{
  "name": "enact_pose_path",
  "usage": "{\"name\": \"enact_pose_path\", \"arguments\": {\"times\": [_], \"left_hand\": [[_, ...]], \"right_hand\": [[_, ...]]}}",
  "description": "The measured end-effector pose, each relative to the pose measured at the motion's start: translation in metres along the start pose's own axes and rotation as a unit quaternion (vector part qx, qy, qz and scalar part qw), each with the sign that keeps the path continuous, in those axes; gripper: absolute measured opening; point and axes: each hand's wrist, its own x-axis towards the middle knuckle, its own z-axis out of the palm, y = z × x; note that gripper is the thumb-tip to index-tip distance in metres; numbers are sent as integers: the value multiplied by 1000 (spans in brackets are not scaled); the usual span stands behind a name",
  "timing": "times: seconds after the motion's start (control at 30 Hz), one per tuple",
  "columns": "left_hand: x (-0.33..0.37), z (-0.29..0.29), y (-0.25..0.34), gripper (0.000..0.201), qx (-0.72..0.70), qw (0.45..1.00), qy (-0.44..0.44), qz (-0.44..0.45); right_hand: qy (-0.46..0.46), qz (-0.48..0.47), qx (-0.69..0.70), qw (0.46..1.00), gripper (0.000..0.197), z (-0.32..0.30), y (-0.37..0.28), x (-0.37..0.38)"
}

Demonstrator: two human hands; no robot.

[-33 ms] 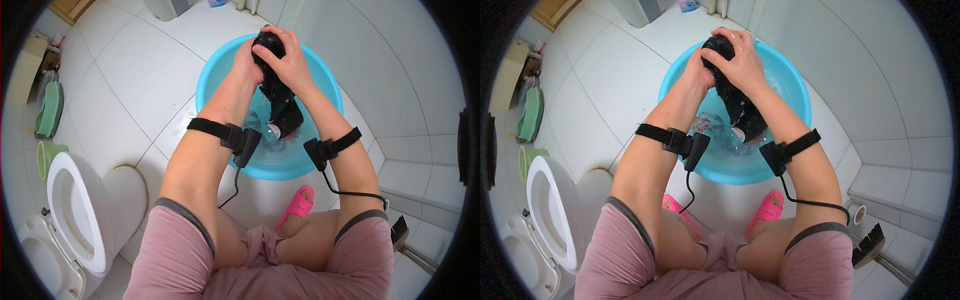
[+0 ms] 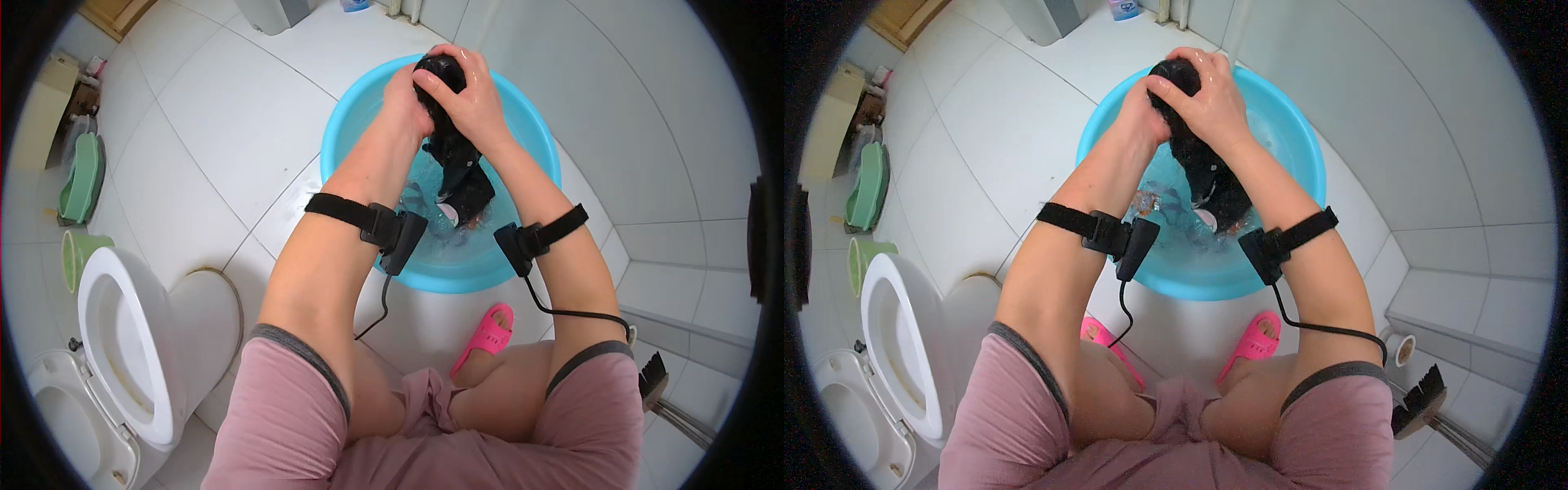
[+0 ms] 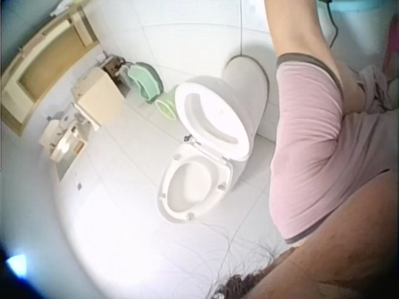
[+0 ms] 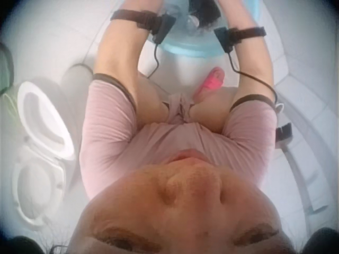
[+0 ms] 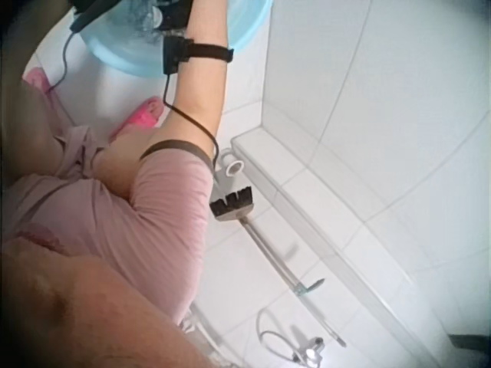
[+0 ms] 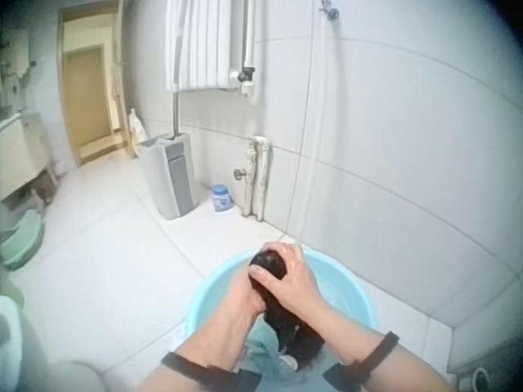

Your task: The person is washing a black garment by hand in a blue basin in a bathroom.

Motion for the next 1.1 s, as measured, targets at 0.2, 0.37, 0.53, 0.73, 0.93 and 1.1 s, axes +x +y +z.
{"name": "enact_pose_path", "arguments": {"times": [0.2, 0.37, 0.53, 0.73, 0.93, 1.1], "left_hand": [[0, 5, -13, 23, 84, 979, 146, 117], [9, 4, -19, 20, 220, 944, 200, 140], [23, -17, -5, 19, 346, 923, 119, 123], [-8, -9, 45, 33, 365, 926, 89, 25], [-1, -9, 42, 26, 458, 886, -70, 27], [0, -1, 33, 29, 634, 759, -123, 82]], "right_hand": [[-18, 112, 100, 989, 40, 10, 8, -3], [12, 141, 73, 987, 36, 9, 24, -1], [-111, 383, 459, 794, 31, -9, 48, 2], [-152, 460, 402, 777, 44, -57, 67, -13], [-284, 310, 129, 898, 56, -72, 64, -15], [-311, 196, 152, 917, 46, -43, 41, -7]]}}
